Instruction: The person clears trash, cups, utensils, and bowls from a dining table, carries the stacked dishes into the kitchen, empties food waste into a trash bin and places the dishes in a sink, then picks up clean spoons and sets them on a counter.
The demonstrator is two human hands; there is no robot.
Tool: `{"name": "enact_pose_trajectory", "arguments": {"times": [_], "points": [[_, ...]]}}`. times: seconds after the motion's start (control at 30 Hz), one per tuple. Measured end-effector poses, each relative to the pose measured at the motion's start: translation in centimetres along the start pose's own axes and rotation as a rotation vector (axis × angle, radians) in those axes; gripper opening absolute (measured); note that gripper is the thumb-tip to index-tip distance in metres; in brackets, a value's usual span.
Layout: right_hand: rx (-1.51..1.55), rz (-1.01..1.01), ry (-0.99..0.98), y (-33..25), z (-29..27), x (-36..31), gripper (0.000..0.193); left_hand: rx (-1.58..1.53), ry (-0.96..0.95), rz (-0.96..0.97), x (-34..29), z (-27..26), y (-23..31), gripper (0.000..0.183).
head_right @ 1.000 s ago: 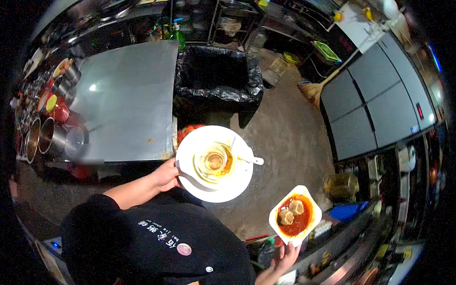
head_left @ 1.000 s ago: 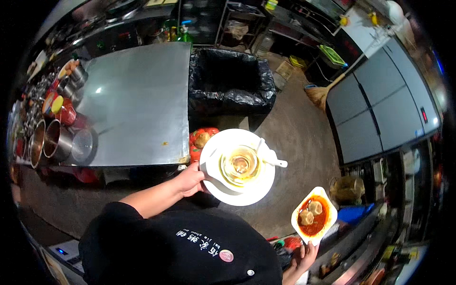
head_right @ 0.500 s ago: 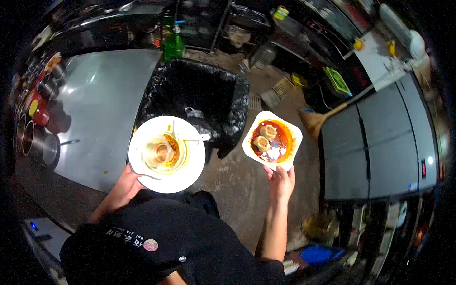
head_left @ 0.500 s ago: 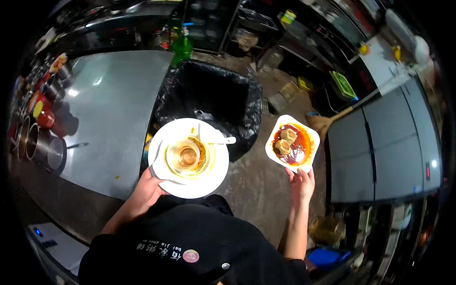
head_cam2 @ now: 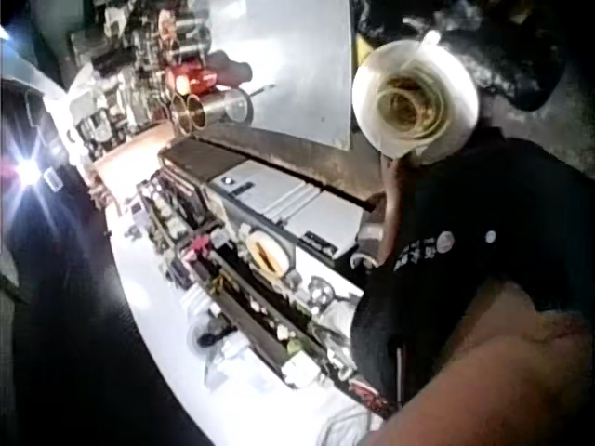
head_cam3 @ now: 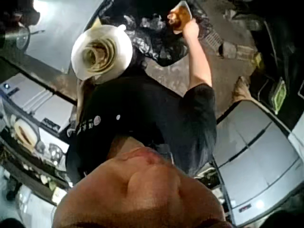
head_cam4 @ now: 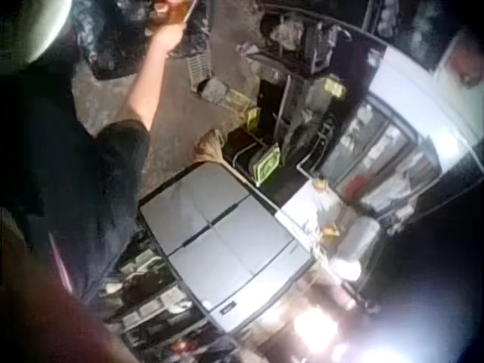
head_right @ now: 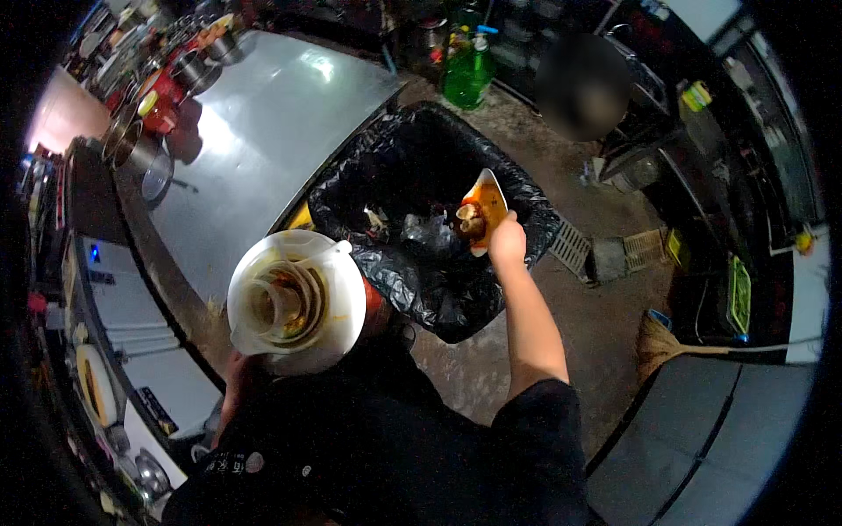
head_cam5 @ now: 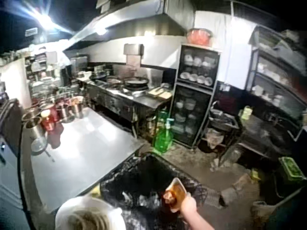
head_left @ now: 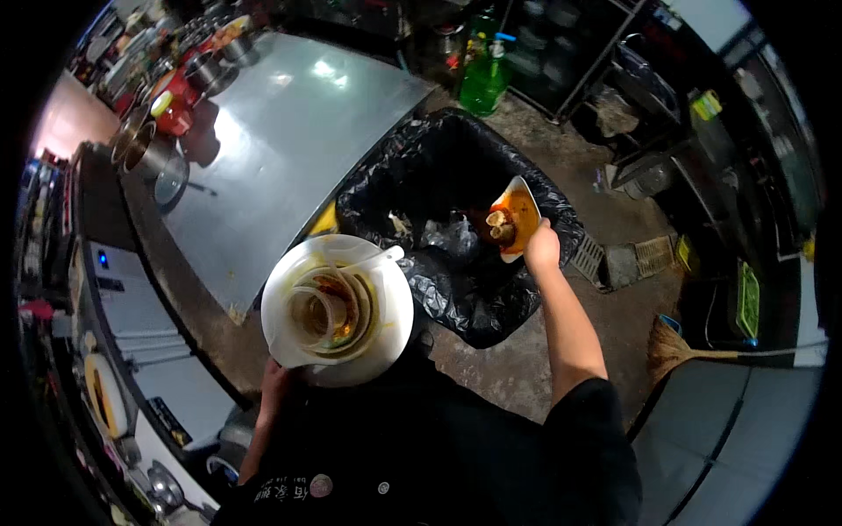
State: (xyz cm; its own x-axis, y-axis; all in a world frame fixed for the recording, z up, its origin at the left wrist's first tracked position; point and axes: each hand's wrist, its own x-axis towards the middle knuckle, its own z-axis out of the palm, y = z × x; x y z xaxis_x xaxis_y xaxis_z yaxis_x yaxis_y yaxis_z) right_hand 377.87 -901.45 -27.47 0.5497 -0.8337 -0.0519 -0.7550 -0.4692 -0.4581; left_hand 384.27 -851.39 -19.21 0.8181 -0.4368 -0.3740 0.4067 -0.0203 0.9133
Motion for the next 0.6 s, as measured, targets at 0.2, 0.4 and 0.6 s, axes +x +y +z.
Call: {"name": "enact_pose_trajectory", "arguments": {"times": [0.2,0.4,0.6], "points": [[-0.232,-0.254,-0.264,-2.3,4.2,3.9,0.030,0.187,0.390,-0.016,-4.3,3.0,-2.1,0.035],[-0.059,-0.328,-0.358,-4.5,7.9,2.1,0.028,0.065,0.694,-0.165,-9.5,6.7,-2.5,0.035],[0.715,0.244,-0.321,0.4,10.7,2.6,0.021,-0.405,0.577,0.117,-14.3,9.1,-5.5,0.042]]}}
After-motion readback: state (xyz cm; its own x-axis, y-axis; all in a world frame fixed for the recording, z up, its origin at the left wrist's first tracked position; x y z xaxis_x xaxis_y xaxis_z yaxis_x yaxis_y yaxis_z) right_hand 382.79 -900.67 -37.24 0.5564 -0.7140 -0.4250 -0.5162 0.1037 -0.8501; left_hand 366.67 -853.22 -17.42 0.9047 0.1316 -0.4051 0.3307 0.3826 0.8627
